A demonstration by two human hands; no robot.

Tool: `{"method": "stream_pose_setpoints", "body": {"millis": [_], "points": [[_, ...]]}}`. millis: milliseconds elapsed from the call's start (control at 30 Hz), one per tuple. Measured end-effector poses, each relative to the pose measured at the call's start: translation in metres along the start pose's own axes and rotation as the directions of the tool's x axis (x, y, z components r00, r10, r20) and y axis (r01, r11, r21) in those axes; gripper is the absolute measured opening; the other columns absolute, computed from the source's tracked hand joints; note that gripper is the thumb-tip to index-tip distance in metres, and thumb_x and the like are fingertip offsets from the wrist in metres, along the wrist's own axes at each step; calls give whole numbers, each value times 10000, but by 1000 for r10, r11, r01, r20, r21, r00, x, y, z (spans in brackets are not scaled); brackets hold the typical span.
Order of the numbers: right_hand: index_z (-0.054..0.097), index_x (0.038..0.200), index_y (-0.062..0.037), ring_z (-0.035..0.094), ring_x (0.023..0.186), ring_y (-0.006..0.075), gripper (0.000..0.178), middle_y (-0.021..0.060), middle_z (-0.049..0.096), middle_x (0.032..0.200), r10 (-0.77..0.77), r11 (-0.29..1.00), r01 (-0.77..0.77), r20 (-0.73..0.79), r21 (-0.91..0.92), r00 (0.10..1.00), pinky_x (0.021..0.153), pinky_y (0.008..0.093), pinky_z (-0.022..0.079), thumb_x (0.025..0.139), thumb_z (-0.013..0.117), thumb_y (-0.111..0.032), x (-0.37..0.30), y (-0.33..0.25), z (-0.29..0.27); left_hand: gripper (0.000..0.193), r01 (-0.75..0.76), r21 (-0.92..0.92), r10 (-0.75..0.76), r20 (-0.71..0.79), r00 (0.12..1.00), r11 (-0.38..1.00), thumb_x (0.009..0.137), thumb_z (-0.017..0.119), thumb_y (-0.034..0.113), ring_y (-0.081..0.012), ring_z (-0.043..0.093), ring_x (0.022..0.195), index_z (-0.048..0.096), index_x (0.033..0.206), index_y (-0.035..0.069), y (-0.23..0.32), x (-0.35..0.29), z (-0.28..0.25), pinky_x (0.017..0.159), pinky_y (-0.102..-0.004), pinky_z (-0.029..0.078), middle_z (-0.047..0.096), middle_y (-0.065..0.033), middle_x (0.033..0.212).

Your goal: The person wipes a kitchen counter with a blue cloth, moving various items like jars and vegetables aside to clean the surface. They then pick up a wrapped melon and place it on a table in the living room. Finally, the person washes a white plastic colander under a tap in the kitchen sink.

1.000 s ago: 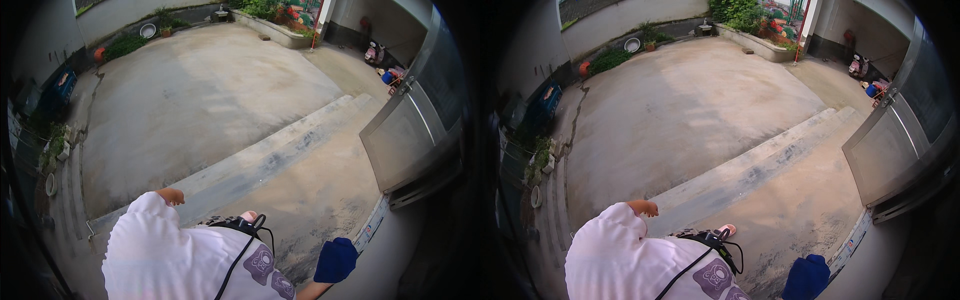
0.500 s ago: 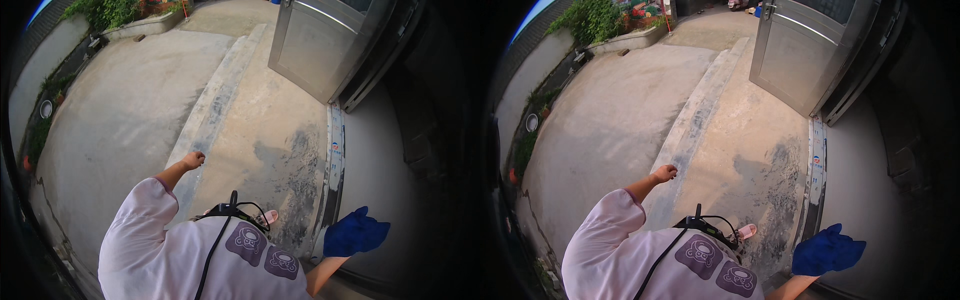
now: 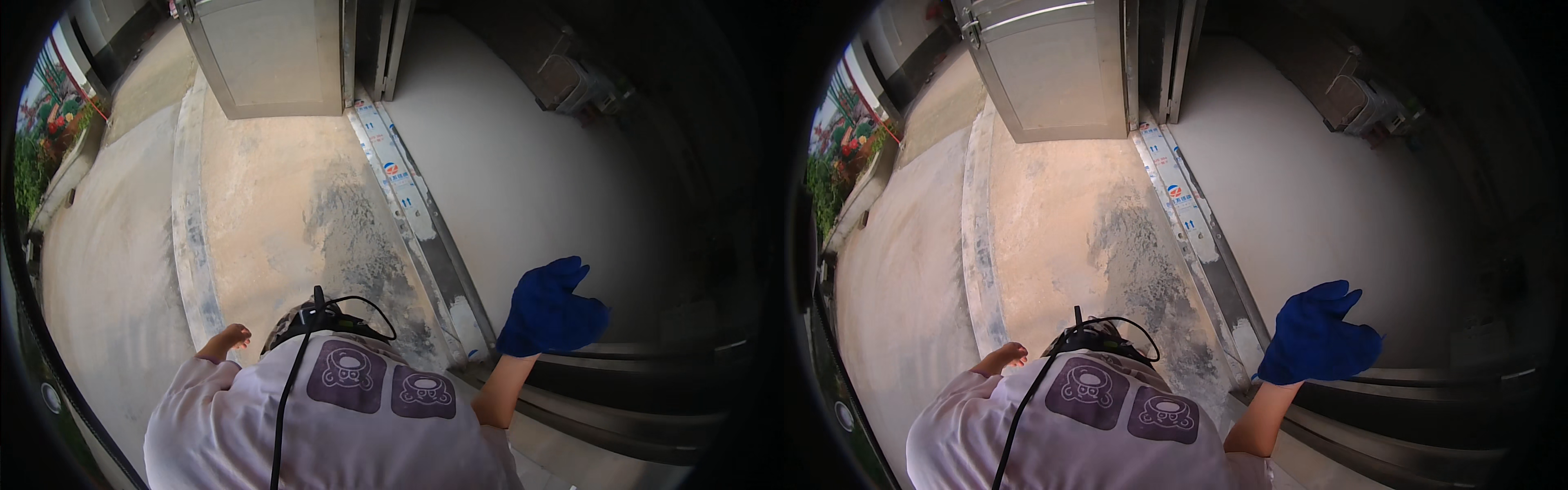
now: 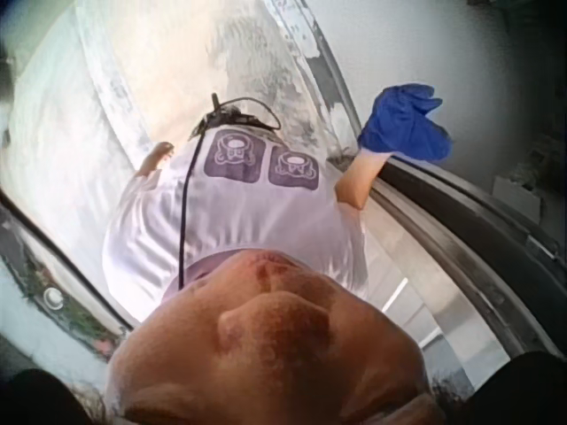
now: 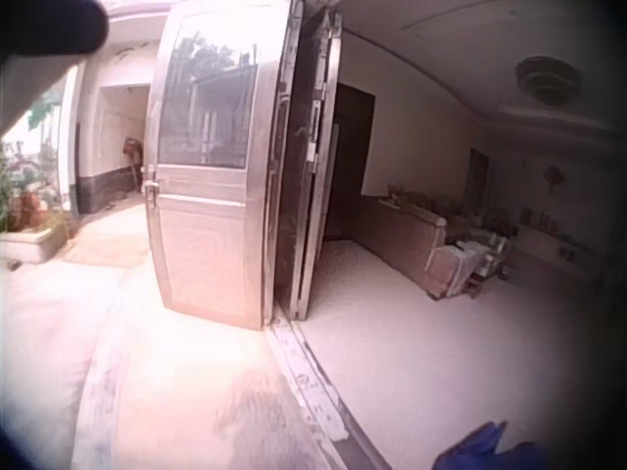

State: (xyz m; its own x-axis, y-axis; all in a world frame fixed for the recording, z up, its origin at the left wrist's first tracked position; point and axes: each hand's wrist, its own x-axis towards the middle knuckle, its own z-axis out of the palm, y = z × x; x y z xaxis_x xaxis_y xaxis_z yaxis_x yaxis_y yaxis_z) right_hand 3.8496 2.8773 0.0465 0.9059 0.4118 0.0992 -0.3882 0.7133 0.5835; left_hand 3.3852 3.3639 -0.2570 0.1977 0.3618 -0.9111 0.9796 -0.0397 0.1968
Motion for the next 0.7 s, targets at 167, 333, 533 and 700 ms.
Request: {"method": "stream_pose_setpoints", "body": {"millis": [167, 333, 533, 700], "points": [[506, 1279, -110, 465, 1202, 239, 451, 73, 489, 1340, 1, 590, 171, 212, -789, 977, 1018, 409, 387, 921, 527, -383, 60, -95, -41, 237, -252, 61, 257, -77, 963, 966, 873, 521, 182, -203, 664, 675, 622, 954, -16, 163, 73, -24, 594, -336, 534, 674, -125, 820], [526, 1261, -110, 522, 1143, 274, 406, 99, 530, 1303, -368, 308, 156, 34, -938, 929, 975, 383, 426, 918, 499, -327, 134, -137, -2, 223, -310, -22, 306, -94, 947, 951, 875, 489, 159, -231, 632, 595, 600, 986, 1, 350, 162, -43, 560, -367, 516, 651, -131, 785], [625, 927, -82, 607, 800, 330, 204, 145, 630, 856, -190, -631, -484, 484, 606, 854, 666, 385, 515, 735, 581, -134, 260, -90, 101, 179, -529, 467, 505, 188, 842, 708, 837, 524, 134, -205, 654, 613, 659, 748, 57, 617, 212, -24, 590, -346, 535, 667, -99, 720], [616, 889, -86, 603, 786, 319, 185, 136, 621, 832, -237, -451, -629, 595, 633, 768, 652, 377, 509, 711, 589, -128, 319, -124, 129, 203, -752, 2, 735, 212, 644, 659, 911, 498, 142, -232, 649, 710, 579, 1002, -22, 833, 213, 36, 614, -342, 554, 647, -156, 826]]}}
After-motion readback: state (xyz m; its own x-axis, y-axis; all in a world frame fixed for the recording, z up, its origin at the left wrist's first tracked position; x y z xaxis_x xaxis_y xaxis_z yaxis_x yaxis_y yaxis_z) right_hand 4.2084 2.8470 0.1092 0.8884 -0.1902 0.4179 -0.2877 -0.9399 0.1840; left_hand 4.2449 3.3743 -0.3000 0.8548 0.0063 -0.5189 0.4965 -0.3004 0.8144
